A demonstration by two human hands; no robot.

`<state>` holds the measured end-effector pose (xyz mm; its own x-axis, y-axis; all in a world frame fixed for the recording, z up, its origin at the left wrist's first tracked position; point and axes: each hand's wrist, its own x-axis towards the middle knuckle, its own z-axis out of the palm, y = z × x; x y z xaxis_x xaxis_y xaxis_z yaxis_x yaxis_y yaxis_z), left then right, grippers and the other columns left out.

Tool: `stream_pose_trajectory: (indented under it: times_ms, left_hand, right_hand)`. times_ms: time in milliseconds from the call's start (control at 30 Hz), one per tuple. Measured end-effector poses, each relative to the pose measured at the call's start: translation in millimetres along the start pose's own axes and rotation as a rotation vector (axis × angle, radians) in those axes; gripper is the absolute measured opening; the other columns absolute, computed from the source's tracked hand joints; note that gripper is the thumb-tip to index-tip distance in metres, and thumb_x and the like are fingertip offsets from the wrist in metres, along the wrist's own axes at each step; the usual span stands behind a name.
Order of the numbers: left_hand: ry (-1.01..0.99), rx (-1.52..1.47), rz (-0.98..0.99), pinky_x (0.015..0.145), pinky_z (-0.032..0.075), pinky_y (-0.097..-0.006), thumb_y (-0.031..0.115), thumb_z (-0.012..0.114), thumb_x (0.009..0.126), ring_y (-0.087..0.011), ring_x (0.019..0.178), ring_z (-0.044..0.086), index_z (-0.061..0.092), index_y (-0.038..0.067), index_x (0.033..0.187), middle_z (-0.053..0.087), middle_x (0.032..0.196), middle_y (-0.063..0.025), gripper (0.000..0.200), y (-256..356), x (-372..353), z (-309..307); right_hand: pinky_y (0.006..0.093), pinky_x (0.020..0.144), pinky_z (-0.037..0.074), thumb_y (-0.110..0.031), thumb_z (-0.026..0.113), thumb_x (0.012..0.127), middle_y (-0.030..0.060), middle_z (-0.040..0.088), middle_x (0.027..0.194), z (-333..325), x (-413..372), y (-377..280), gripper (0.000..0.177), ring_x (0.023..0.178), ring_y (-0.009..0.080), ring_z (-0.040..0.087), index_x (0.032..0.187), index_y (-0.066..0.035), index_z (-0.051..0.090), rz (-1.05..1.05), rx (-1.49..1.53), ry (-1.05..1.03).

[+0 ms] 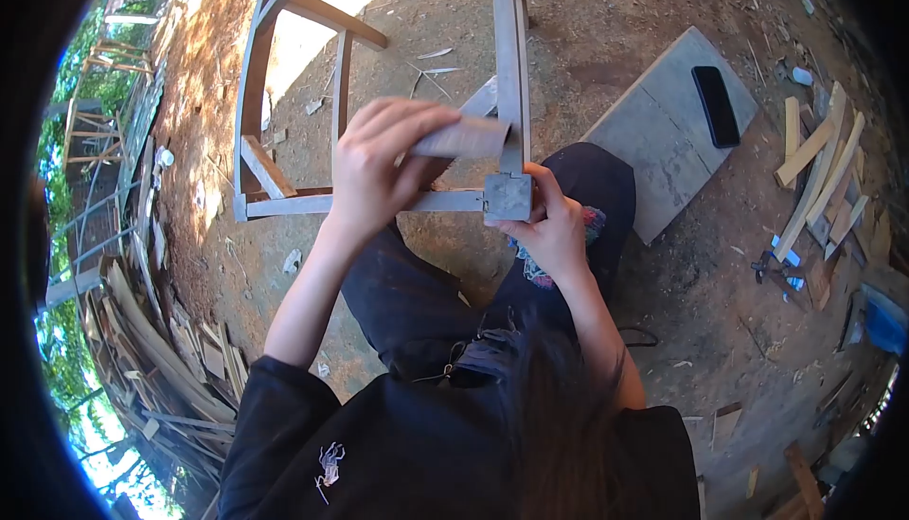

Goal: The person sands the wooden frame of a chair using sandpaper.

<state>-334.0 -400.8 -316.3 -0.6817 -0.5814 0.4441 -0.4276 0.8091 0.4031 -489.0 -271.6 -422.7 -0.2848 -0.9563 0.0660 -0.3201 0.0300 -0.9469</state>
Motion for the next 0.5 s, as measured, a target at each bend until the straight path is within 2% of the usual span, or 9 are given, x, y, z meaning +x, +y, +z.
stream_pose_trajectory:
  times_ms: [133, 233, 500]
  left_hand:
    - [-0.071, 0.075, -0.002, 0.075, 0.047, -0.0348, 0.004, 0.062, 0.061, -0.024, 0.085, 0.059, 0.065, 0.008, 0.094, 0.064, 0.091, -0.0049, 0.033, 17, -53, -33]
    - [-0.075, 0.101, -0.04, 0.074, 0.047, -0.0343, 0.005, 0.062, 0.06, -0.0227, 0.085, 0.059, 0.066, 0.009, 0.093, 0.063, 0.091, -0.0037, 0.033, 20, -63, -37]
    - [0.089, 0.077, -0.07, 0.073, 0.047, -0.0343, -0.001, 0.062, 0.063, -0.0266, 0.081, 0.058, 0.064, 0.006, 0.095, 0.062, 0.088, -0.0078, 0.033, 11, -7, 3]
  right_hand:
    - [0.0226, 0.051, 0.046, -0.019, 0.081, 0.06, 0.004, 0.064, 0.07, 4, -1, 4, 0.061, 0.056, 0.0103, 0.062, 0.11, -0.009, 0.049, -0.023, -0.003, 0.042]
    - [0.0223, 0.051, 0.046, -0.019, 0.081, 0.06, 0.0042, 0.064, 0.07, 6, 0, 6, 0.061, 0.056, 0.0102, 0.062, 0.111, -0.008, 0.049, -0.05, 0.036, 0.053]
    - [0.0207, 0.053, 0.044, -0.018, 0.08, 0.063, 0.0035, 0.063, 0.069, 5, 1, 10, 0.058, 0.056, 0.0065, 0.058, 0.111, -0.008, 0.05, -0.035, 0.055, 0.033]
